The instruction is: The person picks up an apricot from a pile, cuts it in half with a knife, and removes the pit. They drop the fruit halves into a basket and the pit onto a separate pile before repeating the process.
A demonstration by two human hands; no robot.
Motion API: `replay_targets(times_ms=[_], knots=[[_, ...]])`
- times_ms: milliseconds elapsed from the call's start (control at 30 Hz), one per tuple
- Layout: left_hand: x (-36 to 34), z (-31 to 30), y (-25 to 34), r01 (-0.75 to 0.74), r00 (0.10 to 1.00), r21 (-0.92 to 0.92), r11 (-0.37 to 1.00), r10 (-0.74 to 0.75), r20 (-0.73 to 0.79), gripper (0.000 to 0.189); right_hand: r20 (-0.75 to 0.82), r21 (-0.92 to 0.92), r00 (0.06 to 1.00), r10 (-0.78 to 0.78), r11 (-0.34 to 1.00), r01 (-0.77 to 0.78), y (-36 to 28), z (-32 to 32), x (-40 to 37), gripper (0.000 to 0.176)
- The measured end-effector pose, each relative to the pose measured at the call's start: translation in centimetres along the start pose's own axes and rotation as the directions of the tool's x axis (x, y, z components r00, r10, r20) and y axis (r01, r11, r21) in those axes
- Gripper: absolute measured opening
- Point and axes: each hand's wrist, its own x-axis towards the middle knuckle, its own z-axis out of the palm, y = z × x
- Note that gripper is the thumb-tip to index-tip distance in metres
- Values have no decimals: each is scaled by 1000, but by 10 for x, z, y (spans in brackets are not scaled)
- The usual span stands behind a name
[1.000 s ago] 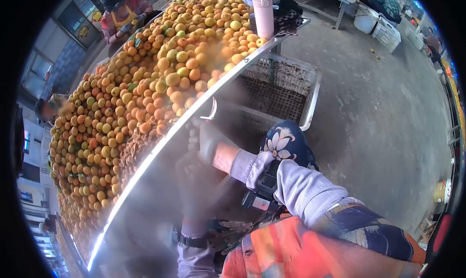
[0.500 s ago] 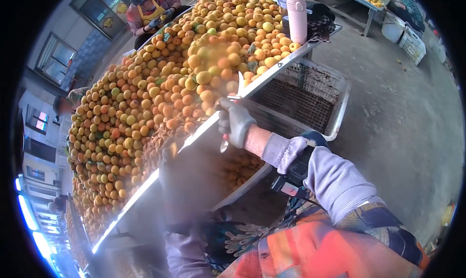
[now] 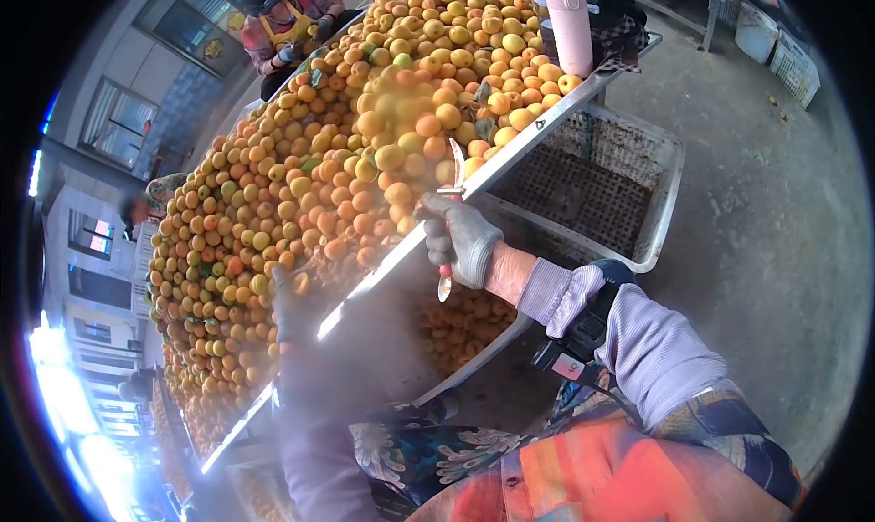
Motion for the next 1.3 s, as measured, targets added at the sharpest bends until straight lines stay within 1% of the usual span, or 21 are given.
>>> replay_targets(times_ms=[200, 267, 300, 333, 367, 400, 433, 467, 500, 567, 600, 633, 700, 733, 867, 967, 1000, 1067, 1100, 1167, 1300], knots=[[37, -25, -12, 203, 974, -164, 965, -182, 133, 48, 6, -43, 1000, 31, 999, -31, -3, 1, -6, 22], [25, -25, -9, 248, 962, -192, 950, -218, 161, 48, 21, -49, 999, 29, 998, -28, -4, -2, -5, 24], [10, -25, -3, -263, 954, 344, 901, 189, 234, 46, 20, -44, 999, 30, 999, -29, -4, -2, -6, 24], [0, -23, -1, -651, 749, 668, 360, 443, 492, 44, 9, -51, 999, 41, 998, -40, -6, 0, -8, 22], [-1, -23, -4, -651, 750, 669, 359, 442, 492, 44, -2, -59, 999, 51, 997, -51, -7, 0, -9, 21], [0, -22, -8, -518, 855, 570, 638, 398, 332, 44, -4, -55, 999, 51, 997, -51, -7, -1, -9, 21], [0, -20, -11, -346, 937, 395, 851, 296, 185, 45, 4, -61, 999, 54, 997, -54, -7, -1, -9, 19], [-4, -15, -9, -289, 956, 264, 920, 261, 136, 48, 15, -69, 998, 58, 996, -57, -6, -1, -9, 18], [0, -19, -8, -290, 956, 262, 920, 262, 135, 48, 16, -71, 998, 58, 996, -57, -6, -2, -8, 18], [13, -31, -2, -140, 982, 298, 944, 93, 166, 48, 14, -52, 995, 96, 994, -95, -4, -4, -6, 17], [21, -30, -3, 56, 996, 157, 986, -65, 54, 43, -2, -52, 995, 96, 994, -96, -4, -3, -7, 19], [28, -34, -5, 56, 996, 157, 986, -66, 60, 43, -4, -51, 996, 92, 994, -92, -6, -3, -10, 19], [41, -45, -11, -316, 922, 306, 898, 214, 322, 37, 20, -86, 996, 86, 993, -84, -8, -1, -15, 26], [42, -43, -9, -314, 922, 308, 898, 211, 324, 37, 26, -86, 996, 80, 993, -78, -7, -3, -14, 27], [45, -41, -1, -78, 986, 212, 974, 44, 160, 32, 19, -111, 998, 67, 992, -65, -6, -1, -16, 27], [46, -41, 3, 90, 995, 112, 990, -95, 39, 29, 38, -87, 995, 93, 992, -89, -5, -3, -15, 26], [45, -42, 3, 91, 995, 115, 989, -96, 34, 29, 37, -79, 994, 100, 992, -97, -6, -2, -15, 25], [45, -43, 1, -261, 963, 396, 881, 210, 168, 26, 35, -66, 993, 110, 992, -107, -6, -2, -16, 25], [44, -43, 0, -258, 964, 399, 880, 207, 167, 26, 33, -79, 993, 110, 991, -107, -6, -3, -16, 24], [36, -38, 2, -380, 925, 418, 825, 341, 169, 22, 29, -92, 994, 109, 990, -106, -6, -3, -16, 24], [22, -40, 9, -292, 946, 289, 912, 229, 231, 22, 17, -102, 997, 79, 992, -77, -8, 1, -19, 24]])
